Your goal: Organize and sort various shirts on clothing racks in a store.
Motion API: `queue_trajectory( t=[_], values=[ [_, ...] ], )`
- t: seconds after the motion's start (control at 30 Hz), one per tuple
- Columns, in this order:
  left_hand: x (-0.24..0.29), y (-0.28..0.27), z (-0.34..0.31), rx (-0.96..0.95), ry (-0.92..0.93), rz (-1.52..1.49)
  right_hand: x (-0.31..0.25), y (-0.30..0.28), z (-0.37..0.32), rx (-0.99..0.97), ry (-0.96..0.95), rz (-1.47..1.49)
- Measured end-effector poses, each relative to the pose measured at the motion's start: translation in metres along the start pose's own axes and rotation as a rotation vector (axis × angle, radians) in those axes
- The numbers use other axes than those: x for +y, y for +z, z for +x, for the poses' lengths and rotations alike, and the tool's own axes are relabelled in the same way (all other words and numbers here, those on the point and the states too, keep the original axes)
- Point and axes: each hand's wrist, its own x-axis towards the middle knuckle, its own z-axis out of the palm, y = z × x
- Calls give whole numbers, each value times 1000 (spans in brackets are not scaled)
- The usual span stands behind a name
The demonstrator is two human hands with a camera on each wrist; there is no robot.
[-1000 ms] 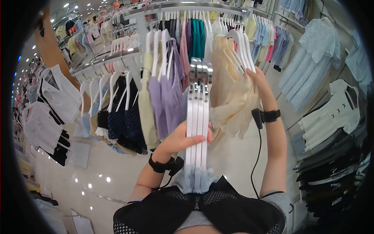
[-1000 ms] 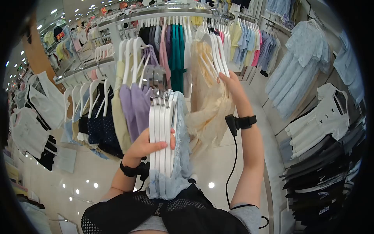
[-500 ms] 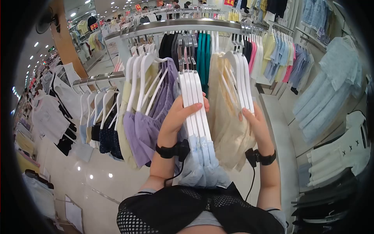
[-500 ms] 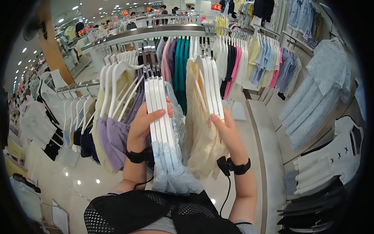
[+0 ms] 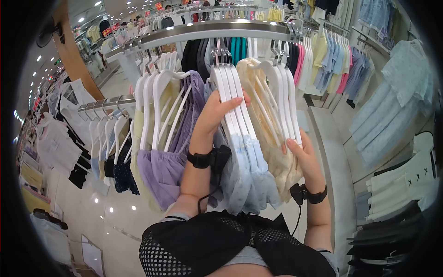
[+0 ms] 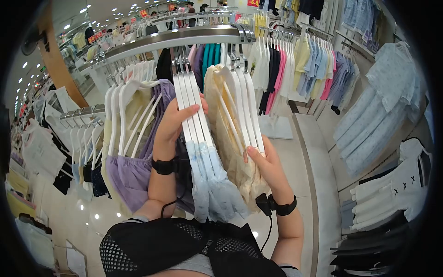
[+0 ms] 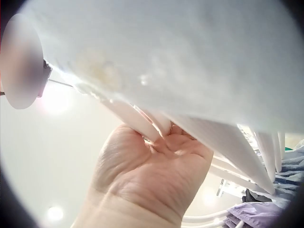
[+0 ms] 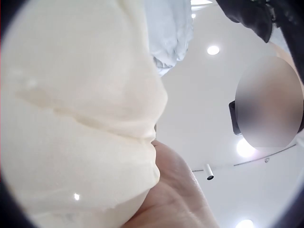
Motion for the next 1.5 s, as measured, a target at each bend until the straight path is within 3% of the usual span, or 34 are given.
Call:
queue_trajectory(
  t=[0.27,0.43,0.7,0.8,0.87,0.9,0.97,1.0,1.07,1.1,1.2,1.33,1.5],
  values=[
    [36,-2,23,-24,96,-67,3,9,-1,49,29,37],
    [37,3,-13,-69,-16,14,6,9,-3,62,16,45],
    [24,3,-28,-64,-41,-78,5,18,-8,62,14,61],
    [20,6,-47,48,-43,9,5,32,-13,203,34,40],
    [19,3,-71,69,-54,2,6,53,-18,478,-244,-417],
    [25,4,-85,94,-37,87,4,63,-23,478,-245,-414],
    [34,10,-105,119,-23,175,-5,77,-36,667,-641,-1111],
    [37,14,-116,122,-34,233,-9,79,-39,664,-630,-1109],
    [42,20,-135,128,-67,291,-14,84,-49,219,-726,-868],
    [43,24,-141,119,-53,296,-11,86,-51,108,-696,-736],
    [44,29,-152,104,-28,300,-14,105,-56,-39,-587,-618],
    [38,25,-157,183,45,332,-24,116,-56,-89,-546,-889],
    [48,9,-160,277,96,372,-19,126,-56,-55,-521,-944]
  ],
)
